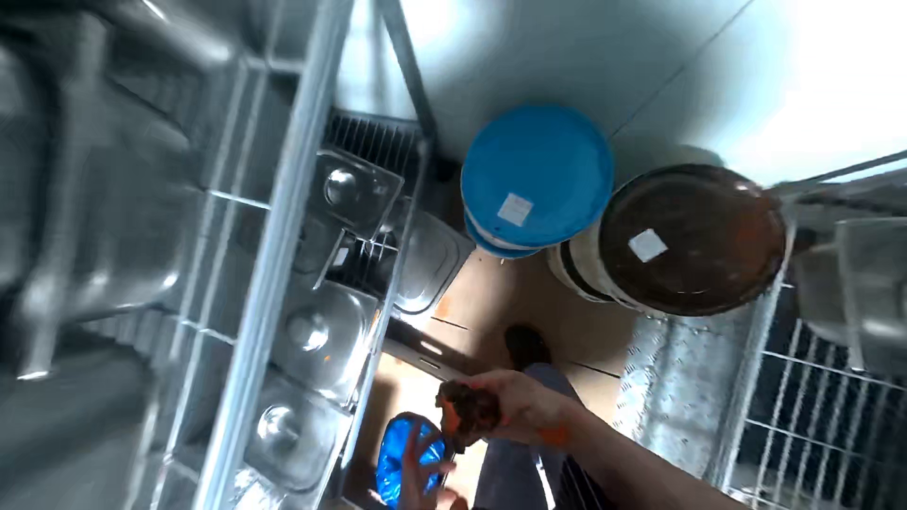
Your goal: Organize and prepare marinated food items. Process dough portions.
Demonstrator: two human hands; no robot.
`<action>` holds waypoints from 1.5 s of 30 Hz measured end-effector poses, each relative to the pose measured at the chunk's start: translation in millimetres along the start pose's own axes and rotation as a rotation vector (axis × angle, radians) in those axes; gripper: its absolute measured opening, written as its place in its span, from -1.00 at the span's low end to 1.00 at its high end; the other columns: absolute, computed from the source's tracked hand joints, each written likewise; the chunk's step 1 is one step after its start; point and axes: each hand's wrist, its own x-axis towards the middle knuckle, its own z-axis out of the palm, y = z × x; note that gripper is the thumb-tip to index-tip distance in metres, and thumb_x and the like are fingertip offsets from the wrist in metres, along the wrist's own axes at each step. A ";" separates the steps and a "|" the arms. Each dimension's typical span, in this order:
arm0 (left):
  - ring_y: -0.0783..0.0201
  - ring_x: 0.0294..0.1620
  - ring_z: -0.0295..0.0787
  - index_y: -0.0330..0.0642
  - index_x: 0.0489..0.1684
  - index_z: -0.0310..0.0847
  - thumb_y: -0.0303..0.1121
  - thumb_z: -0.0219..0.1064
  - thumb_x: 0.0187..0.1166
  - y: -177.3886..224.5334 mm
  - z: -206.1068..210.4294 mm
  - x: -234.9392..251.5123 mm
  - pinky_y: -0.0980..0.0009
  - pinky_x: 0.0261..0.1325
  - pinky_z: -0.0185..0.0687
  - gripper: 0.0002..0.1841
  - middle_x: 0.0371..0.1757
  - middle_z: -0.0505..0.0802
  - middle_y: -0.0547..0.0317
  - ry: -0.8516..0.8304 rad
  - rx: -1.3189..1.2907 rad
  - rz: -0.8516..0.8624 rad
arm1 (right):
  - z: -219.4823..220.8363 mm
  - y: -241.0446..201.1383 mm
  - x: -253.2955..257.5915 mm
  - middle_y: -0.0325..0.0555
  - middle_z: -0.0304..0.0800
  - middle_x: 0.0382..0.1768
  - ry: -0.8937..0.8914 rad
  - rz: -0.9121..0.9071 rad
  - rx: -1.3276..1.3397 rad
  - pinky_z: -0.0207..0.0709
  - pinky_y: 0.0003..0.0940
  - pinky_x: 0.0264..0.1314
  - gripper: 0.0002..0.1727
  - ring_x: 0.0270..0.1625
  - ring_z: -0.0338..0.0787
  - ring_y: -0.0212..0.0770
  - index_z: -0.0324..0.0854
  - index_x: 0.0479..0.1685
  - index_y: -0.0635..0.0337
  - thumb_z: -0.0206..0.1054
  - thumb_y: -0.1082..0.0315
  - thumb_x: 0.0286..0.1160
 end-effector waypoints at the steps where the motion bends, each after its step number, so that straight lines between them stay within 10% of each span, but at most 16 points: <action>1: 0.06 0.28 0.77 -0.40 0.86 -0.26 -0.50 0.56 0.18 30.3 0.5 1.2 0.08 0.06 0.85 0.16 0.68 0.44 -0.21 -0.018 -0.011 0.050 | 29.2 -7.7 -7.2 0.05 0.75 0.28 -0.033 -0.011 -0.019 0.63 0.11 0.40 -0.44 0.31 0.74 -0.02 0.63 0.39 0.19 0.13 0.54 0.29; 5: 0.20 0.46 0.69 -0.45 0.79 0.01 -0.27 0.72 0.09 122.8 -21.9 -9.0 0.20 0.44 0.72 0.16 0.57 0.62 -0.11 -0.177 0.076 0.310 | 129.2 -39.1 -27.6 -0.05 0.81 0.19 0.063 0.019 -0.202 0.73 0.04 0.27 -0.35 0.19 0.82 -0.11 0.56 0.43 0.18 0.00 0.66 0.24; 9: 0.36 0.21 0.82 -0.26 0.51 0.55 -0.32 0.72 0.19 182.8 -30.8 -45.0 0.30 0.34 0.76 -0.23 0.26 0.85 0.12 -0.094 0.280 0.390 | 224.1 -70.0 -43.0 -0.04 0.80 0.13 0.300 0.102 -0.448 0.78 -0.13 0.09 -0.35 0.05 0.86 -0.19 0.16 0.56 0.15 0.00 0.67 0.37; 14: 0.20 0.15 0.82 -0.32 0.55 0.50 -0.15 0.84 -0.04 213.5 -22.2 -87.3 0.16 0.28 0.76 -0.01 0.25 0.83 -0.04 0.076 0.390 0.391 | 309.1 -81.6 -56.7 -0.11 0.70 -0.09 0.473 0.058 -0.363 0.74 -0.20 -0.14 -0.17 -0.17 0.81 -0.24 -0.37 0.86 -0.07 0.04 0.38 0.64; 18: 0.21 -0.05 0.88 -0.27 0.30 0.72 -0.26 0.77 0.07 232.8 -13.0 -120.7 0.14 0.13 0.82 -0.31 0.01 0.92 0.02 0.238 0.372 0.446 | 351.6 -81.1 -64.9 0.05 0.65 0.42 0.449 0.039 -0.459 0.69 -0.11 0.33 -0.18 0.32 0.77 -0.15 -0.36 0.94 0.01 -0.20 -0.20 0.86; 20: 0.23 -0.20 0.89 -0.25 0.12 0.79 -0.36 0.66 0.20 239.4 -15.0 -132.9 0.15 0.00 0.83 -0.55 -0.15 0.93 0.06 0.316 0.320 0.420 | 369.4 -81.6 -69.5 -0.13 0.71 0.31 0.425 0.081 -0.573 0.64 -0.35 0.16 -0.26 0.19 0.74 -0.36 0.14 0.76 0.01 -0.35 -0.28 0.83; 22: 0.14 -0.26 0.92 -0.35 0.06 0.75 -0.51 0.57 0.30 242.2 -22.6 -136.5 0.09 -0.11 0.91 -0.66 -0.18 0.92 -0.03 0.341 0.091 0.343 | 365.6 -87.1 -72.4 -0.16 0.68 0.38 0.346 0.096 -0.586 0.62 -0.37 0.11 -0.18 0.18 0.74 -0.35 0.15 0.76 -0.06 -0.43 -0.39 0.75; 25: 0.01 -0.26 0.94 -0.46 0.05 0.59 -0.66 0.38 0.39 238.8 -35.0 -128.4 0.06 -0.22 0.92 -0.72 -0.15 0.91 -0.15 0.323 -0.318 0.263 | 339.7 -110.3 -71.5 0.15 0.65 0.47 0.376 -0.024 -0.411 0.60 0.17 0.44 -0.18 0.44 0.72 0.13 0.07 0.85 0.02 -0.34 -0.33 0.80; 32: 0.03 -0.21 0.91 -0.32 0.50 0.40 -0.70 0.02 0.49 321.4 -63.6 -50.7 0.25 -0.44 0.80 -0.48 0.07 0.87 -0.17 0.315 -0.537 0.229 | 265.0 -209.0 -30.1 0.10 0.86 -0.04 0.703 -0.049 -0.501 0.78 -0.21 -0.04 -0.65 -0.14 0.89 -0.09 0.46 0.39 0.32 0.04 0.31 0.82; 38: 0.20 -0.48 0.73 -0.37 0.08 0.54 -0.57 0.09 0.54 434.4 -85.2 122.2 0.30 -0.51 0.68 -0.76 -0.30 0.80 -0.01 0.347 -0.291 0.147 | 215.7 -304.9 0.0 0.05 0.86 0.03 0.553 0.054 -0.736 0.76 -0.15 0.05 -0.66 -0.07 0.88 -0.10 0.53 0.35 0.30 0.20 0.38 0.68; 41: 0.16 -0.34 0.73 -0.37 0.04 0.66 -0.34 0.39 0.57 502.3 -92.1 185.6 0.17 -0.23 0.69 -0.73 -0.24 0.80 -0.04 0.452 0.213 0.076 | 193.1 -344.2 -4.5 0.06 0.85 0.05 0.584 0.074 -0.773 0.74 -0.13 0.10 -0.68 -0.02 0.87 -0.10 0.56 0.32 0.34 0.22 0.39 0.68; 45: -0.14 0.43 0.67 -0.31 0.35 0.65 -0.28 0.33 0.67 599.2 -63.1 209.2 -0.06 0.50 0.47 -0.61 0.32 0.77 -0.27 0.429 0.756 -0.216 | 154.7 -377.6 -23.2 0.14 0.82 0.09 0.624 0.070 -0.835 0.72 -0.07 0.15 -0.66 0.02 0.84 -0.05 0.60 0.27 0.41 0.21 0.38 0.65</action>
